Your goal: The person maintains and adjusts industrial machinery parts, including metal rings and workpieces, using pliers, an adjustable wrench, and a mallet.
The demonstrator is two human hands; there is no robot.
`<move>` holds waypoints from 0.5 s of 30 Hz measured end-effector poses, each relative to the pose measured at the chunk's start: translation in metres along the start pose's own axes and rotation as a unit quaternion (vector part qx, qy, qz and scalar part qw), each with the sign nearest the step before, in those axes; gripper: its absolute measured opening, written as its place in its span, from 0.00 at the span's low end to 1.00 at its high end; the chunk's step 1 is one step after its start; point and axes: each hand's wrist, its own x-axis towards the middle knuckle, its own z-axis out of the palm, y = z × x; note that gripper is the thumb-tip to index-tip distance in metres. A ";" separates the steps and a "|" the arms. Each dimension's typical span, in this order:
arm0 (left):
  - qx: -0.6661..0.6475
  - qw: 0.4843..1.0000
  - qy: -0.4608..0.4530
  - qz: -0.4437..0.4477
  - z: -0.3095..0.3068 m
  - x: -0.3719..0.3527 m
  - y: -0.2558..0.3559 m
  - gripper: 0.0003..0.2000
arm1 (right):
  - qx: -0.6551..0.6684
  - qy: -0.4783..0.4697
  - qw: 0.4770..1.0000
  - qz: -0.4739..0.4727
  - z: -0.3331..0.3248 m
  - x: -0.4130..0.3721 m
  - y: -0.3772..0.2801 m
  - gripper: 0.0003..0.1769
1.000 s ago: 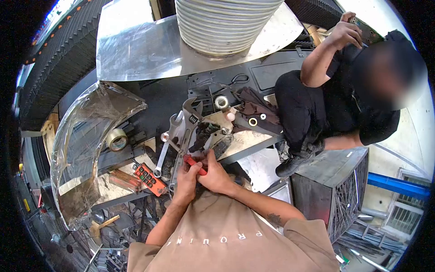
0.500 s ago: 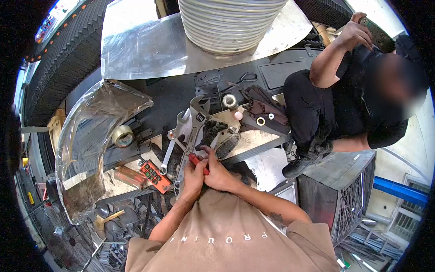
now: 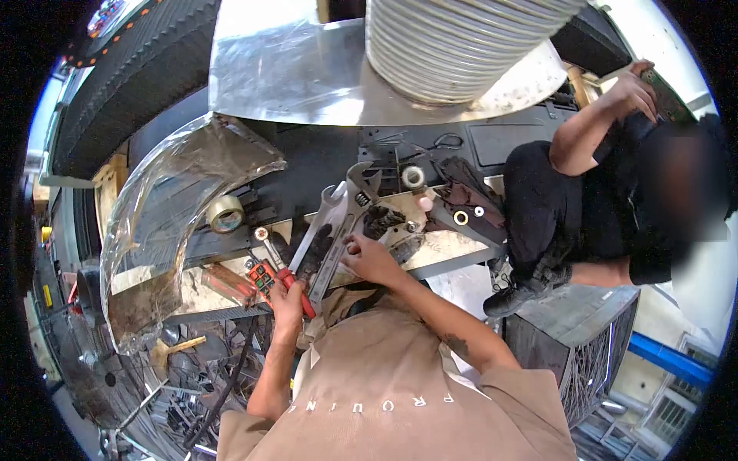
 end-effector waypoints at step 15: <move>-0.020 0.999 0.047 0.002 -0.004 -0.039 0.008 0.07 | -0.012 0.189 0.949 0.253 0.021 0.087 0.032 0.41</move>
